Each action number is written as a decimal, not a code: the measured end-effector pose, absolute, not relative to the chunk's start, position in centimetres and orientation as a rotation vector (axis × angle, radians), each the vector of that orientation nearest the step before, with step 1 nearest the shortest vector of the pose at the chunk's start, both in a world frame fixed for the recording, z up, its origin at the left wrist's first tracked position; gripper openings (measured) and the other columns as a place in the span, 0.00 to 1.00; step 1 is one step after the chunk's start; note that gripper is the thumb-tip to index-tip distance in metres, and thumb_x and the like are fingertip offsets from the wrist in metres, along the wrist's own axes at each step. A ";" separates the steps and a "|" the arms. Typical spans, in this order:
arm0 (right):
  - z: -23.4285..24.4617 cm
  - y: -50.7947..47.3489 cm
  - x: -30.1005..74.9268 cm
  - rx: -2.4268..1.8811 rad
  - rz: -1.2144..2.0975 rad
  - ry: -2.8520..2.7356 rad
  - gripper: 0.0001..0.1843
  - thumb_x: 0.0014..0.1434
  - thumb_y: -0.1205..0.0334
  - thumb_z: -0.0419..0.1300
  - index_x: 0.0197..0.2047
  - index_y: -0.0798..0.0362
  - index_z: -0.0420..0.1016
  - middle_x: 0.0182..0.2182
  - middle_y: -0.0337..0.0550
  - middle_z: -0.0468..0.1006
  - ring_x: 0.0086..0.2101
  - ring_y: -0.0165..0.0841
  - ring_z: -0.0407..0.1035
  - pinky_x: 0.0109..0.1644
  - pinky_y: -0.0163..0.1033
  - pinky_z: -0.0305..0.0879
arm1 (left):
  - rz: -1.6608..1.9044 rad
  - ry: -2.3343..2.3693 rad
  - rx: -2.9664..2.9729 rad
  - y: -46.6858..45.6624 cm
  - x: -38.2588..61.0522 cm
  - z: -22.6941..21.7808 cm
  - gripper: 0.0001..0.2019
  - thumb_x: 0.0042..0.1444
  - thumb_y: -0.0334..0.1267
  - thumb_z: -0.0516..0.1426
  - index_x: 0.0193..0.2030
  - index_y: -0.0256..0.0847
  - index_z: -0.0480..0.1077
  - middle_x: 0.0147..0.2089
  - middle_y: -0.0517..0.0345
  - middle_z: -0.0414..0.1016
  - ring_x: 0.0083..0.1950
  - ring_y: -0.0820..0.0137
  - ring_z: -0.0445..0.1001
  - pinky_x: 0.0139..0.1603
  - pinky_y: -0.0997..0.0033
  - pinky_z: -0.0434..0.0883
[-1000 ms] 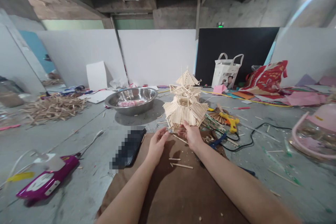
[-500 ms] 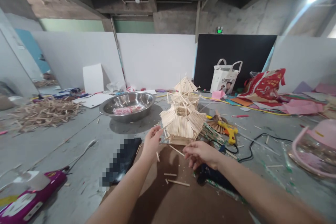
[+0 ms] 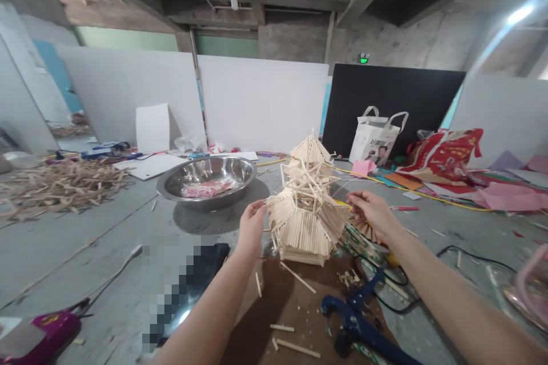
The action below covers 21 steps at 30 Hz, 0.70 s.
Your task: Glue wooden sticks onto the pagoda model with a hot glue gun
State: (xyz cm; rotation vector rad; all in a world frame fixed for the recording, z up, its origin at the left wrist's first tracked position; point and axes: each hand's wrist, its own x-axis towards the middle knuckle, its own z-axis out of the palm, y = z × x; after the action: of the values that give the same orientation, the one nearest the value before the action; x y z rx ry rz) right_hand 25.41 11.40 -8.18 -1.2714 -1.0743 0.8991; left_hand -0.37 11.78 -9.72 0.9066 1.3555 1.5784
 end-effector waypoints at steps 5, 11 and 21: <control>-7.8 15.9 25.7 -1.362 0.660 -1.121 0.06 0.39 0.65 0.61 0.25 0.56 0.72 0.20 0.35 0.71 0.22 0.25 0.62 0.22 0.28 0.56 | 1.572 1.364 0.820 12.9 0.0 -9.9 0.07 0.42 0.32 0.56 0.31 0.41 0.67 0.38 0.55 0.71 0.43 0.67 0.68 0.38 0.69 0.63; -7.8 20.2 25.5 -1.531 0.554 -1.352 0.07 0.47 0.65 0.59 0.31 0.59 0.72 0.25 0.38 0.73 0.27 0.28 0.66 0.31 0.34 0.62 | 1.543 1.342 0.734 13.1 0.4 -11.1 0.10 0.41 0.31 0.56 0.34 0.40 0.64 0.39 0.54 0.70 0.40 0.69 0.68 0.35 0.72 0.64; -9.2 25.6 26.4 -1.843 0.227 -1.727 0.17 0.56 0.59 0.53 0.48 0.56 0.64 0.45 0.46 0.67 0.42 0.35 0.65 0.43 0.46 0.63 | 1.505 1.274 0.705 13.5 0.6 -12.6 0.14 0.37 0.37 0.58 0.34 0.36 0.68 0.30 0.58 0.71 0.26 0.75 0.67 0.28 0.75 0.61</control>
State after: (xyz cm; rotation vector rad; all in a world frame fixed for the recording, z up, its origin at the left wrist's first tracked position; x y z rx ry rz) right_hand 26.38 25.57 -9.20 -1.8428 -1.7270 0.2269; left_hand 0.59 13.52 -12.60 0.7054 1.2739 1.5048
